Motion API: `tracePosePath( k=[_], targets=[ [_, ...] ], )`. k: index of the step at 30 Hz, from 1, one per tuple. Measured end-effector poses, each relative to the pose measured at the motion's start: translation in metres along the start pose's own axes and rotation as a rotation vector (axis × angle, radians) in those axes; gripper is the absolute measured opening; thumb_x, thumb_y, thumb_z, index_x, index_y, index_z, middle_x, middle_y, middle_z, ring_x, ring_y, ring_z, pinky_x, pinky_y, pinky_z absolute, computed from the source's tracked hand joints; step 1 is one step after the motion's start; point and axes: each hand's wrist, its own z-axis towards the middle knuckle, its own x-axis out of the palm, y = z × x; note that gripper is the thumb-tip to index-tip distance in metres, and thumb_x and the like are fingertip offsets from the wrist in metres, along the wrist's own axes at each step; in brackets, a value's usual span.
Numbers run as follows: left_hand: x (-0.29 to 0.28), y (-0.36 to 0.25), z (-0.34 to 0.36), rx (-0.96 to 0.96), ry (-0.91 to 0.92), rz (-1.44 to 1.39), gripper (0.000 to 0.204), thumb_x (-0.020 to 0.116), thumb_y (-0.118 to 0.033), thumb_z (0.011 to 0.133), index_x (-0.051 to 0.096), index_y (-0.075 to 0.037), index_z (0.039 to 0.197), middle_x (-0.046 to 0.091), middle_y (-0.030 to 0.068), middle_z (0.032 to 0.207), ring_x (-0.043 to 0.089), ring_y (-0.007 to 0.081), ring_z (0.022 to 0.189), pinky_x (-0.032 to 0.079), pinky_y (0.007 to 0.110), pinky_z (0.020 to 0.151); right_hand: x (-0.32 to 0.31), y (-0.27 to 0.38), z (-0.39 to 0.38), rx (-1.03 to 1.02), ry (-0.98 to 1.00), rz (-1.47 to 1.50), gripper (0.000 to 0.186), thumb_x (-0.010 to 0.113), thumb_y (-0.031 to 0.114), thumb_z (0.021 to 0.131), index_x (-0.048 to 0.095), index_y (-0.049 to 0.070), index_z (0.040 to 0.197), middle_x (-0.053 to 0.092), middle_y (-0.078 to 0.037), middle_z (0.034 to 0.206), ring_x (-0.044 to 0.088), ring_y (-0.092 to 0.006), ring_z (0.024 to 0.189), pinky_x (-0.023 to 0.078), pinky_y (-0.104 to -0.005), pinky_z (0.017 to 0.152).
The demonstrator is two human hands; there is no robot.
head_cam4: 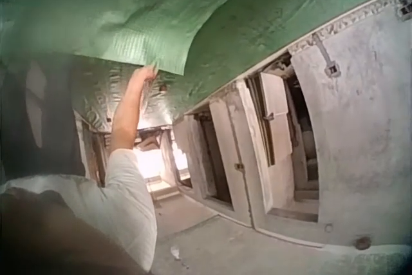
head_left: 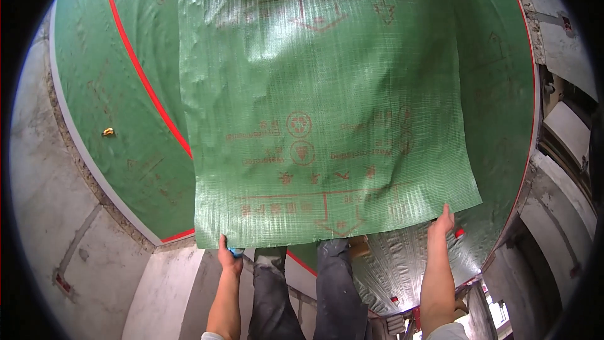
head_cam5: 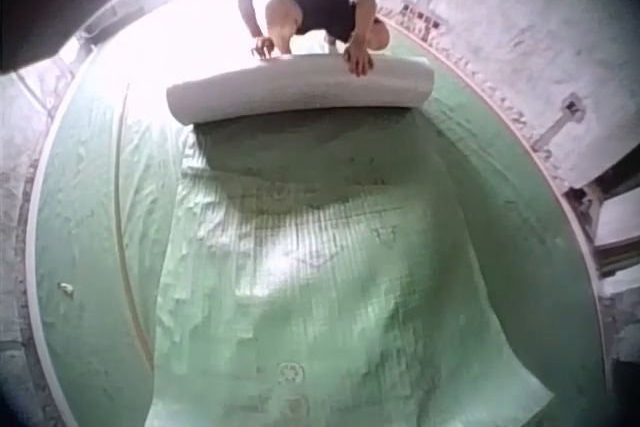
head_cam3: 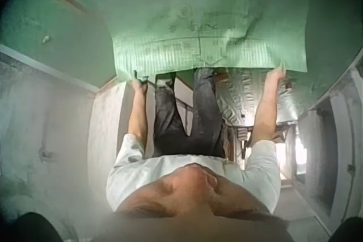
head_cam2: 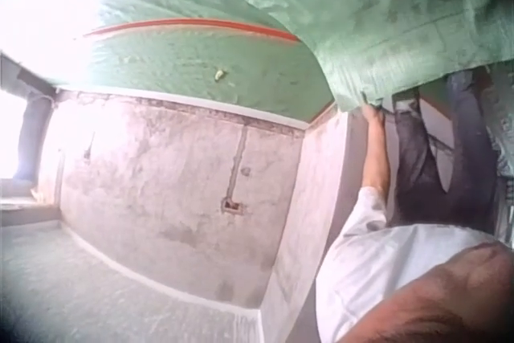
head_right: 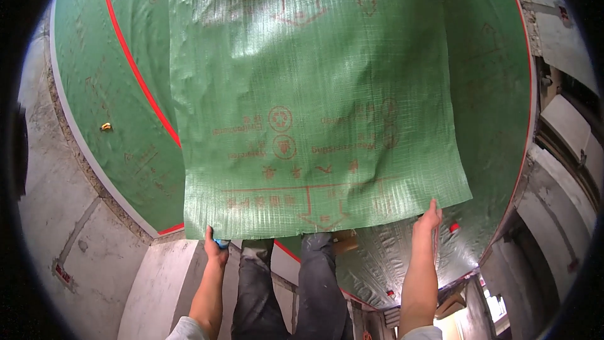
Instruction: Cutting a piece of white mesh or insulation material from a large roll using a utility knife.
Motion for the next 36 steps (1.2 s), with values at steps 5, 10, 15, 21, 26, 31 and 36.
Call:
tracePosePath(
  k=[5, 10, 15, 21, 26, 31, 36],
  targets=[
    [0.021, -0.055, 0.0, 0.161, 0.019, 0.289, 0.052, 0.068, -0.04, 0.11, 0.066, 0.001, 0.142, 0.074, 0.0129, 0.132, 0.075, 0.0293, 0.112, 0.062, 0.048, 0.095, 0.047, 0.054, -0.006, -0.144, 0.146, -0.007, 0.043, 0.078, 0.018, 0.108, 0.068, 0.002, 0.146, 0.074, -0.009, 0.138, 0.072, -0.023, 0.117, 0.061, -0.0392, 0.093],
    [0.103, -0.156, 0.03, 0.312, 0.091, 0.318, 0.046, 0.068, -0.043, 0.109, 0.069, -0.001, 0.127, 0.076, 0.0149, 0.111, 0.077, 0.031, 0.088, 0.066, 0.051, 0.073, 0.154, 0.121, -0.033, -0.24, 0.299, 0.053, 0.041, 0.074, 0.017, 0.109, 0.064, 0.005, 0.147, 0.074, -0.007, 0.132, 0.074, -0.0222, 0.108, 0.064, -0.0411, 0.08],
    [0.249, -0.195, 0.087, 0.179, 0.271, 0.364, 0.05, 0.054, -0.045, 0.112, 0.071, 0.003, 0.113, 0.075, 0.0184, 0.096, 0.074, 0.0351, 0.08, 0.064, 0.051, 0.073, 0.271, 0.178, 0.026, -0.238, 0.344, -0.018, 0.026, 0.073, 0.018, 0.108, 0.065, 0.005, 0.129, 0.076, -0.008, 0.111, 0.077, -0.0252, 0.086, 0.063, -0.0433, 0.066],
    [0.378, -0.244, 0.173, 0.174, 0.356, 0.339, 0.057, 0.042, -0.042, 0.114, 0.073, 0.004, 0.105, 0.074, 0.0182, 0.092, 0.074, 0.0351, 0.081, 0.066, 0.052, 0.072, 0.415, 0.196, 0.057, -0.181, 0.452, -0.008, 0.028, 0.07, 0.017, 0.109, 0.06, -0.003, 0.125, 0.076, -0.018, 0.105, 0.08, -0.0322, 0.08, 0.064, -0.0427, 0.06],
    [0.447, -0.229, 0.212, 0.402, 0.3, 0.252, 0.065, 0.041, -0.056, 0.119, 0.068, 0.002, 0.128, 0.075, 0.0189, 0.105, 0.075, 0.0314, 0.082, 0.067, 0.048, 0.074, 0.47, 0.209, 0.06, -0.238, 0.549, 0.015, 0.039, 0.067, 0.031, 0.115, 0.063, -0.003, 0.133, 0.078, -0.02, 0.118, 0.081, -0.0304, 0.098, 0.067, -0.0383, 0.072],
    [0.406, -0.177, 0.154, 0.951, 0.41, 0.395, 0.039, 0.064, -0.035, 0.116, 0.067, -0.001, 0.133, 0.068, 0.0087, 0.1, 0.066, 0.017, 0.074, 0.057, 0.034, 0.069, 0.407, 0.121, -0.067, -1.333, 0.561, -0.652, 0.054, 0.071, 0.034, 0.112, 0.062, 0.004, 0.155, 0.07, -0.017, 0.149, 0.067, -0.0336, 0.139, 0.053, -0.0505, 0.114],
    [0.369, -0.055, 0.075, 1.066, 0.431, 0.996, 0.044, 0.073, -0.027, 0.11, 0.068, -0.003, 0.147, 0.07, 0.0128, 0.103, 0.068, 0.0218, 0.099, 0.055, 0.037, 0.094, 0.337, 0.027, -0.137, -1.601, 0.697, -0.912, 0.059, 0.076, 0.034, 0.105, 0.064, 0.011, 0.157, 0.057, -0.019, 0.164, 0.052, -0.0403, 0.151, 0.038, -0.0538, 0.127]
  ],
)
